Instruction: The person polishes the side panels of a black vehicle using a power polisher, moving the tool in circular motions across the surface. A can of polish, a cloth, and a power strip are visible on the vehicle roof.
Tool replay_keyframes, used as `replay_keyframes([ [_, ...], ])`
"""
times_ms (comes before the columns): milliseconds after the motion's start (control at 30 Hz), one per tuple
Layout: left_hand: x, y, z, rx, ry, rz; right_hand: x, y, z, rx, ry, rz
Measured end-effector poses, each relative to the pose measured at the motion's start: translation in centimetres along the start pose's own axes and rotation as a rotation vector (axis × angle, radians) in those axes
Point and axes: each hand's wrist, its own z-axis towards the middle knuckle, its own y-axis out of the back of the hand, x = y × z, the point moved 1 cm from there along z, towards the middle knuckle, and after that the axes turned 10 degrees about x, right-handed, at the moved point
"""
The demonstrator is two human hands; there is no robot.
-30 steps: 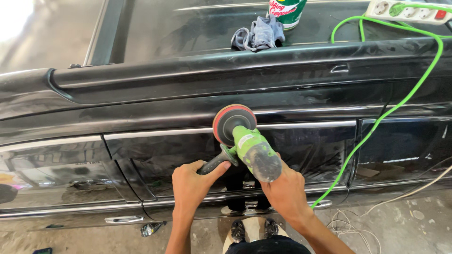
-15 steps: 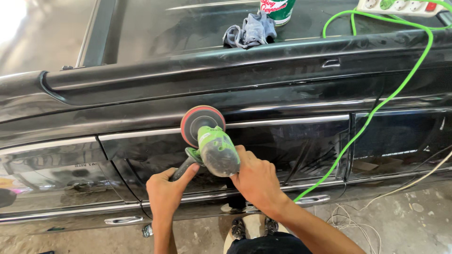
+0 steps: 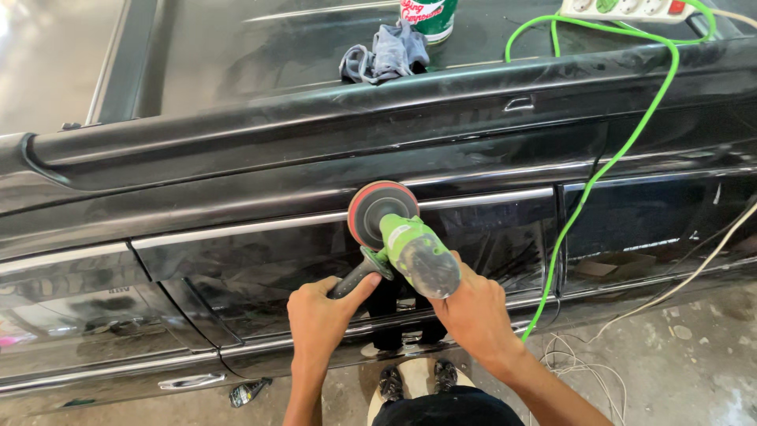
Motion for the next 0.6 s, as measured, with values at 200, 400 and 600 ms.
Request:
replay_keyframes([
  [200, -1.9, -1.3, 0.3, 0.054, -0.028, 0.019, -2.0, 0.6, -0.9, -0.018, -0.098, 0.007],
  [400, -3.4, -2.4, 0.6, 0.1, -0.025, 0.025, -3.5, 1.3, -1.7, -0.025, -0.123, 0.012],
  [600, -4.7, -3.6, 0.8, 0.095, -0.092, 0.04, -4.8, 2.2, -2.4, -0.068, -0.121, -0.034],
])
